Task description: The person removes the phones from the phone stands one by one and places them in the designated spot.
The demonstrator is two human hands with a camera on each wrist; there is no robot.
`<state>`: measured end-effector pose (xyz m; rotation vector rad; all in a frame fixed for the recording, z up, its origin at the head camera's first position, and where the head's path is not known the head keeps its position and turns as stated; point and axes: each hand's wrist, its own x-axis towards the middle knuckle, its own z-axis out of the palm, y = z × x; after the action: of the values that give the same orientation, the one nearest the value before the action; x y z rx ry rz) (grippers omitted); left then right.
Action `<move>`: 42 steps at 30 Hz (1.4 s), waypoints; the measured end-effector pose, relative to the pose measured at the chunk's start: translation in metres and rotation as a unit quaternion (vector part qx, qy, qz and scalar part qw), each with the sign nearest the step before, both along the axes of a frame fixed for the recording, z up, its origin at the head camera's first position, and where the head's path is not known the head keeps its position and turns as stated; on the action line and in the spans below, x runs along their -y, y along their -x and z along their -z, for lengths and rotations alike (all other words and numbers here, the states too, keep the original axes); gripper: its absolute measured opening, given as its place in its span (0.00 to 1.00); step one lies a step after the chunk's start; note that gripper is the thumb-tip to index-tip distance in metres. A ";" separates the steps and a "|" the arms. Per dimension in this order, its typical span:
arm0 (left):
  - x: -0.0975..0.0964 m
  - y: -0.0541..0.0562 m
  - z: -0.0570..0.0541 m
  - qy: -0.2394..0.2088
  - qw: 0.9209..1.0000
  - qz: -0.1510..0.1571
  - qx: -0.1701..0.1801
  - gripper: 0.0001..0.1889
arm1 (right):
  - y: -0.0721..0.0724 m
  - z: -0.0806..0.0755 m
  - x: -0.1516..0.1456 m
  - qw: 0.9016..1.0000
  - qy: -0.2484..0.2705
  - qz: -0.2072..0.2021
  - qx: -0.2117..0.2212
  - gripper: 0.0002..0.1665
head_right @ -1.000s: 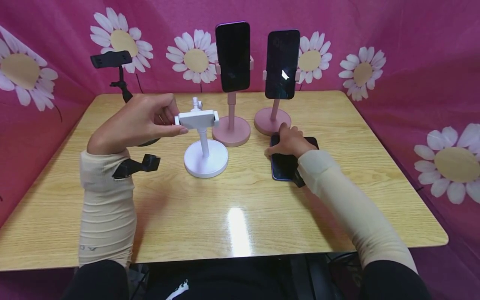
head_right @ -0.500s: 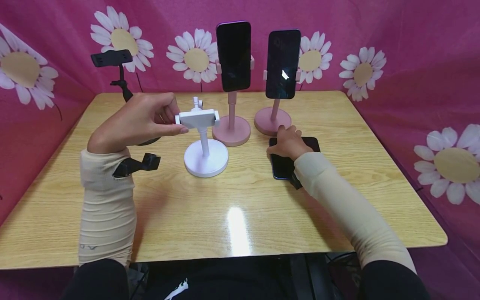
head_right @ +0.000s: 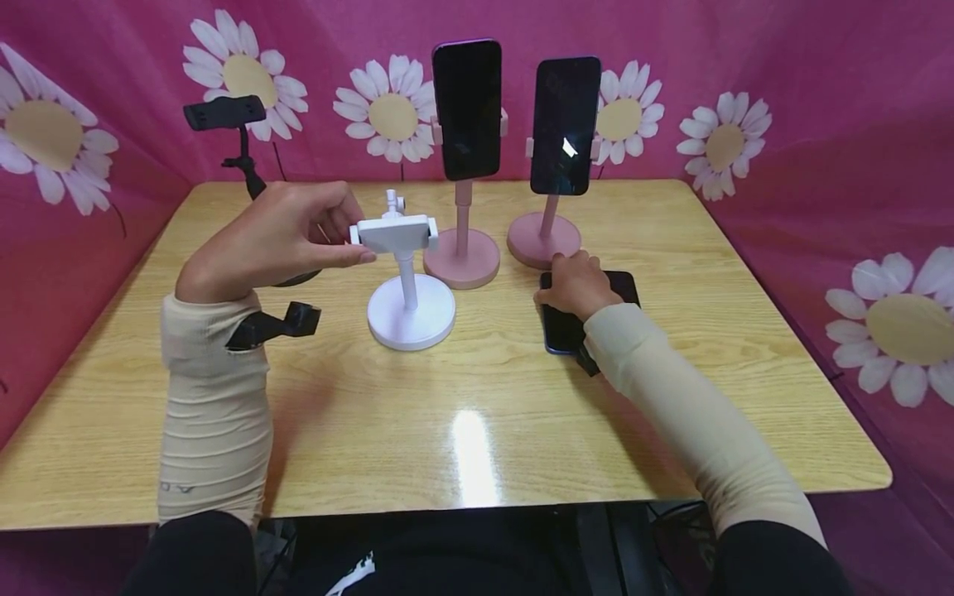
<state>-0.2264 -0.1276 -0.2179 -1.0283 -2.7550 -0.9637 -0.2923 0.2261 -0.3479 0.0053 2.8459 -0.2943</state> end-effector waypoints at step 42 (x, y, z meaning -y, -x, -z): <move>0.042 0.015 0.005 0.006 0.993 -0.106 -0.056 0.13 | -0.005 0.005 0.005 0.999 -0.027 -0.032 -0.005 0.38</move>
<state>-0.2413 -0.1695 -0.2229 -0.7467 -2.7113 -0.8344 -0.2876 0.2214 -0.3529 -0.0770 2.8575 -0.2030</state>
